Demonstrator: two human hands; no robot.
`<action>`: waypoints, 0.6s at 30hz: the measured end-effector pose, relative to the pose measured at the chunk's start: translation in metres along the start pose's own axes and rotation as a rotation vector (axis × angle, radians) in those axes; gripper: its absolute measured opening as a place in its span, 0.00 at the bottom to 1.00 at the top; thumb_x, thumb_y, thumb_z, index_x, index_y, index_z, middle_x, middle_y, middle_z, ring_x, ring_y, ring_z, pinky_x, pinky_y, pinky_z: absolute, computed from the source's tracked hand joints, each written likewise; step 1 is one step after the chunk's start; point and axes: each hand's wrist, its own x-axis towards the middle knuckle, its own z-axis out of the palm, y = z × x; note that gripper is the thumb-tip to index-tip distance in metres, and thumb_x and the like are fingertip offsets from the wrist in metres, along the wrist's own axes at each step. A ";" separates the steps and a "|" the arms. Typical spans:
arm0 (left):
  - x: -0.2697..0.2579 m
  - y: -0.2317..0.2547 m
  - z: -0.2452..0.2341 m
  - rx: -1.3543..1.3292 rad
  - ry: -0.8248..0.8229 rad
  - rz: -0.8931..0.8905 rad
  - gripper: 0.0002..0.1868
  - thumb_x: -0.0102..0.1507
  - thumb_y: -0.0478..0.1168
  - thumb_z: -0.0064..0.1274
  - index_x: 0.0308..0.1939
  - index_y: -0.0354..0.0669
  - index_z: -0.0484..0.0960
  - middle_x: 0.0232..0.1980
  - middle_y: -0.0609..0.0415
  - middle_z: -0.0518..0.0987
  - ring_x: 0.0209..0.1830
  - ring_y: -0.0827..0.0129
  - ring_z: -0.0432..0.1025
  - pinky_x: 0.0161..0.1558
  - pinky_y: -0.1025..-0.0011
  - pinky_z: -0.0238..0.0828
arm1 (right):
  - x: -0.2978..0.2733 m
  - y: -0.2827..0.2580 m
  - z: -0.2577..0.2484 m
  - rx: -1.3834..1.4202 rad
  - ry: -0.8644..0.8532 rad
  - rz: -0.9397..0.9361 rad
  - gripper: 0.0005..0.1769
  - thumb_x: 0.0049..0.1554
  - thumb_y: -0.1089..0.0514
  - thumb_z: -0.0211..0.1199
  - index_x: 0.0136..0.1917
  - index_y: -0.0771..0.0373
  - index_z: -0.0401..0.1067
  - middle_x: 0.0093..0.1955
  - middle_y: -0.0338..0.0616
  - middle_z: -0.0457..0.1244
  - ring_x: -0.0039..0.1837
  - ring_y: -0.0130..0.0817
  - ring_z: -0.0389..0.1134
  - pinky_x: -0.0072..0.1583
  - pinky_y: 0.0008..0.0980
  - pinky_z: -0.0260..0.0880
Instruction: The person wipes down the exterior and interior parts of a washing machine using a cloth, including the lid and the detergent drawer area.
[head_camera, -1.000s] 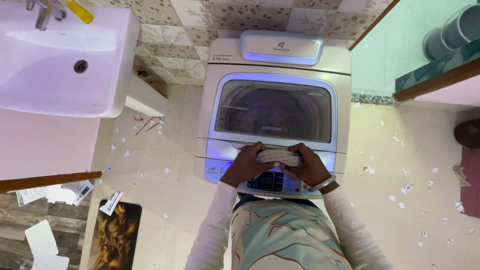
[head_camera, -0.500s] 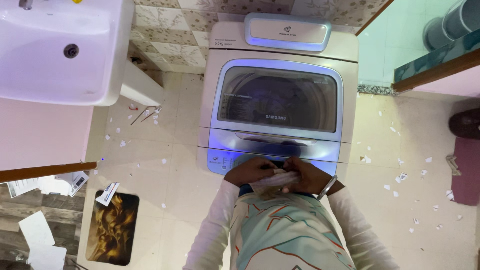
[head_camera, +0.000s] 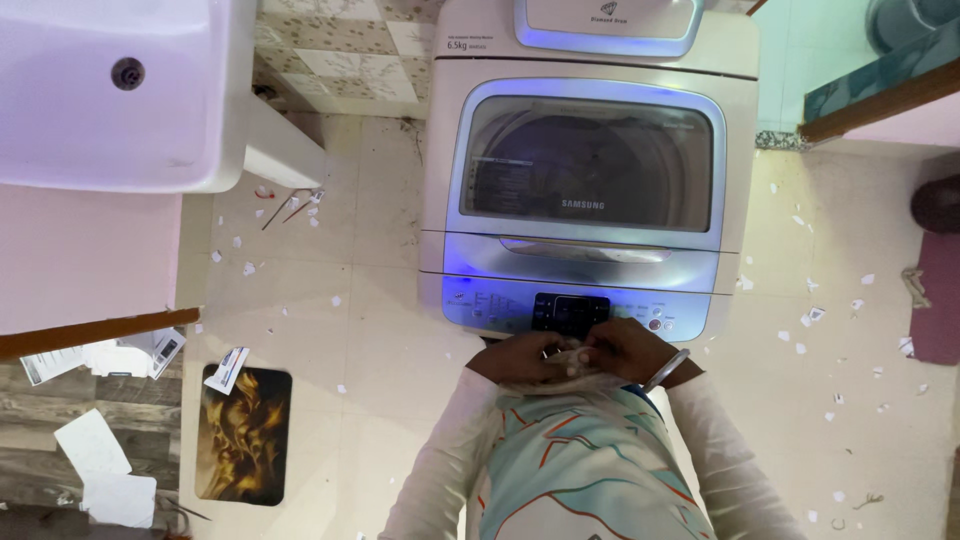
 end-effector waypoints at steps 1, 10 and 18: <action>-0.005 -0.002 -0.001 -0.012 0.027 0.015 0.31 0.58 0.51 0.63 0.60 0.39 0.79 0.52 0.44 0.83 0.52 0.57 0.78 0.54 0.63 0.74 | 0.001 -0.001 0.003 0.077 0.137 -0.088 0.14 0.55 0.49 0.66 0.44 0.62 0.77 0.38 0.53 0.69 0.40 0.48 0.71 0.43 0.43 0.69; -0.018 0.009 -0.012 0.382 0.244 0.115 0.32 0.55 0.57 0.63 0.57 0.45 0.78 0.46 0.44 0.84 0.48 0.49 0.77 0.55 0.53 0.64 | -0.011 -0.030 0.014 0.103 0.266 -0.075 0.16 0.55 0.52 0.66 0.54 0.60 0.72 0.45 0.49 0.71 0.47 0.47 0.75 0.47 0.42 0.74; -0.034 0.042 0.016 0.368 0.477 0.235 0.23 0.53 0.53 0.63 0.48 0.49 0.82 0.44 0.52 0.83 0.49 0.57 0.75 0.57 0.56 0.60 | -0.028 -0.010 0.016 -0.226 0.248 -0.175 0.19 0.44 0.52 0.75 0.47 0.56 0.73 0.42 0.45 0.70 0.49 0.50 0.71 0.51 0.46 0.69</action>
